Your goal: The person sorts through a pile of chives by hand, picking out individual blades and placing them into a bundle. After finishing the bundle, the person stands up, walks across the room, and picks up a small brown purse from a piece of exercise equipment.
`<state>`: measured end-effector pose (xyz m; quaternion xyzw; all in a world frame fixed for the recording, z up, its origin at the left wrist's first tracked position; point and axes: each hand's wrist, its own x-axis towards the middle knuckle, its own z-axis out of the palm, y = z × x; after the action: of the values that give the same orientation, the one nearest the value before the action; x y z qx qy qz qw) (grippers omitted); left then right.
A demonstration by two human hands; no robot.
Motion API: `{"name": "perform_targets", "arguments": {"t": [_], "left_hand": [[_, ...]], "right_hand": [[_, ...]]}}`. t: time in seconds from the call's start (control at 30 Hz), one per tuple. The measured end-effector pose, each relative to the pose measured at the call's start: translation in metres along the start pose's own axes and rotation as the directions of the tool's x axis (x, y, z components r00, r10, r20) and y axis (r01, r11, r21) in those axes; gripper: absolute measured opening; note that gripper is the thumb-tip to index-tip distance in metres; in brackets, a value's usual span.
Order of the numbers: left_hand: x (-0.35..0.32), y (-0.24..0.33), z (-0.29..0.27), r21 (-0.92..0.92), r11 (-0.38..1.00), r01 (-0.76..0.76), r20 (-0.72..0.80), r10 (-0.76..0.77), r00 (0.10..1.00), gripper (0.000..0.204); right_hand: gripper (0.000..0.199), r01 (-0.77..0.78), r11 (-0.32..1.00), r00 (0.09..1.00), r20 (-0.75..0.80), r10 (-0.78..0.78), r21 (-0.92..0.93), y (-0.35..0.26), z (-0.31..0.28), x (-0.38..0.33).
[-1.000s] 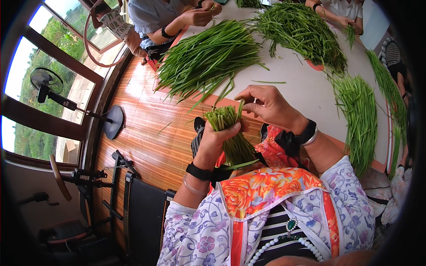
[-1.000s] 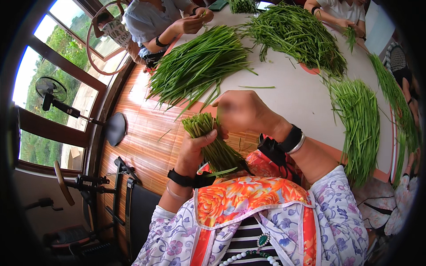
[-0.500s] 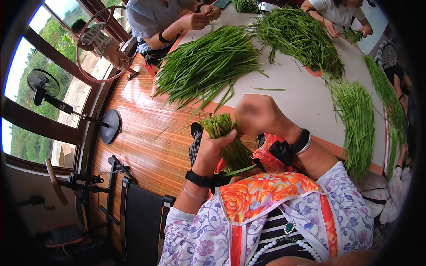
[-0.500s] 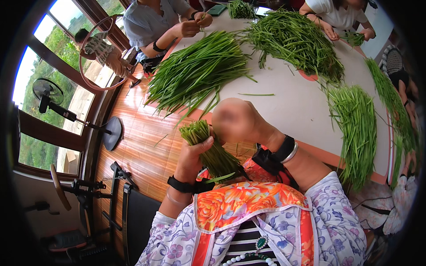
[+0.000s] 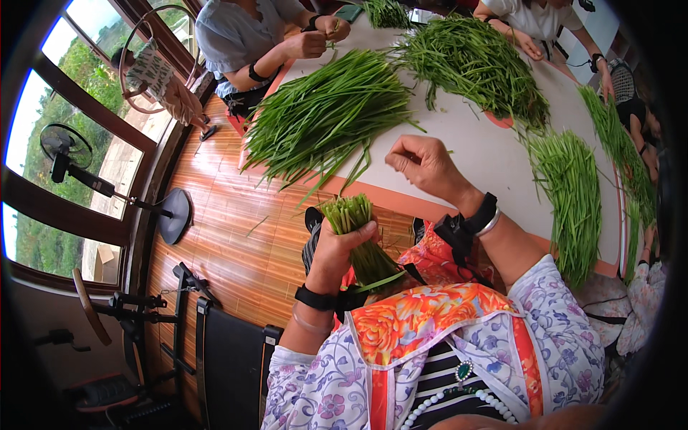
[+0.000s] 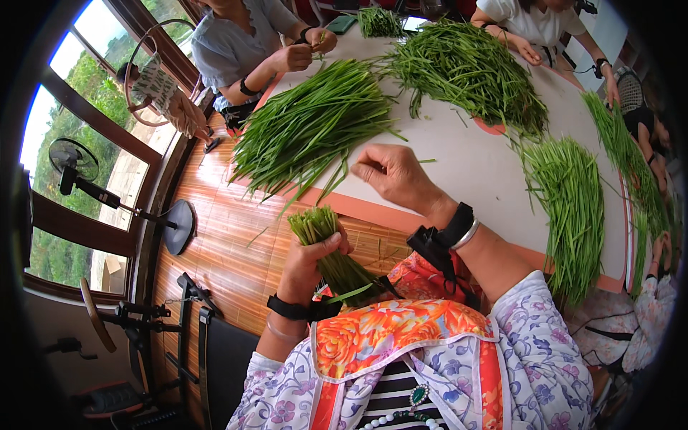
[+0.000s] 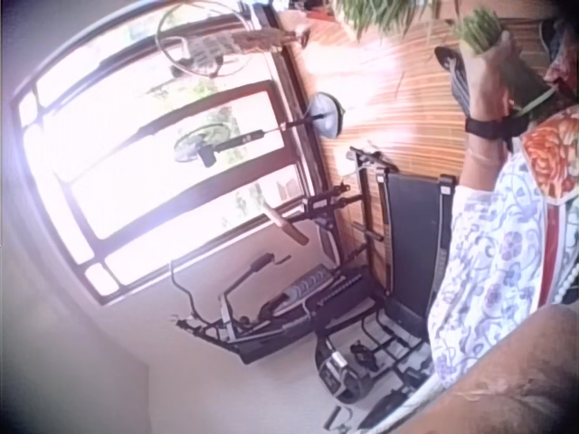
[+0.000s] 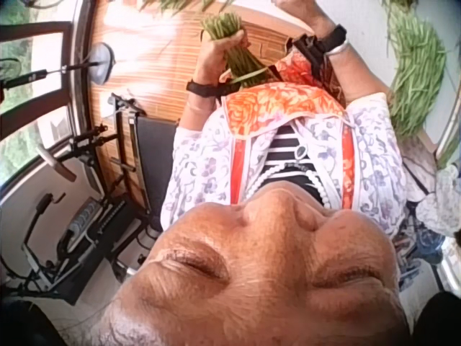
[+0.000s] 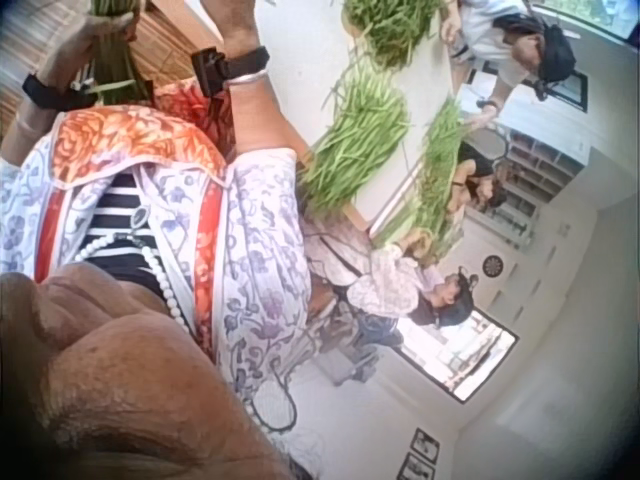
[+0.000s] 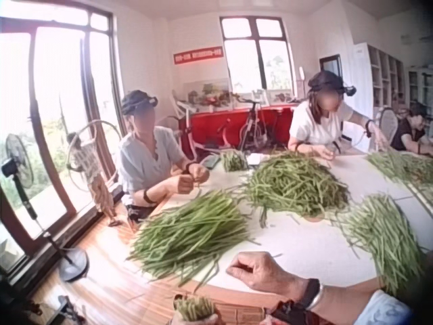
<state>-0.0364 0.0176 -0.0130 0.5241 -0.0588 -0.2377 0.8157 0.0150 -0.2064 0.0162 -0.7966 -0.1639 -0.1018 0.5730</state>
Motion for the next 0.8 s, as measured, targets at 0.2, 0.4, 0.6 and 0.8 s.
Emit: {"name": "perform_targets", "arguments": {"t": [0.2, 0.4, 0.6, 0.8], "left_hand": [[0.003, 0.004, 0.000, 0.022, 0.999, -0.029, 0.020, 0.028, 0.999, 0.020], [-0.007, 0.005, -0.008, 0.079, 0.996, -0.045, -0.049, 0.049, 0.998, 0.018], [-0.005, 0.005, -0.002, 0.106, 0.989, -0.107, -0.030, 0.111, 0.993, 0.014], [-0.009, 0.008, 0.001, 0.148, 0.982, -0.119, -0.074, 0.131, 0.989, 0.012]], "right_hand": [[0.017, -0.108, 0.682, 0.985, -0.171, -0.026, -0.724, 0.081, -0.058, 0.038], [0.014, -0.127, 0.839, 0.991, -0.113, 0.078, -0.530, 0.082, -0.056, 0.039], [0.008, -0.113, 0.913, 0.983, -0.175, 0.046, -0.392, 0.067, -0.062, 0.018], [0.006, -0.077, 0.947, 0.997, -0.009, 0.078, -0.313, 0.059, -0.064, 0.017]]}}
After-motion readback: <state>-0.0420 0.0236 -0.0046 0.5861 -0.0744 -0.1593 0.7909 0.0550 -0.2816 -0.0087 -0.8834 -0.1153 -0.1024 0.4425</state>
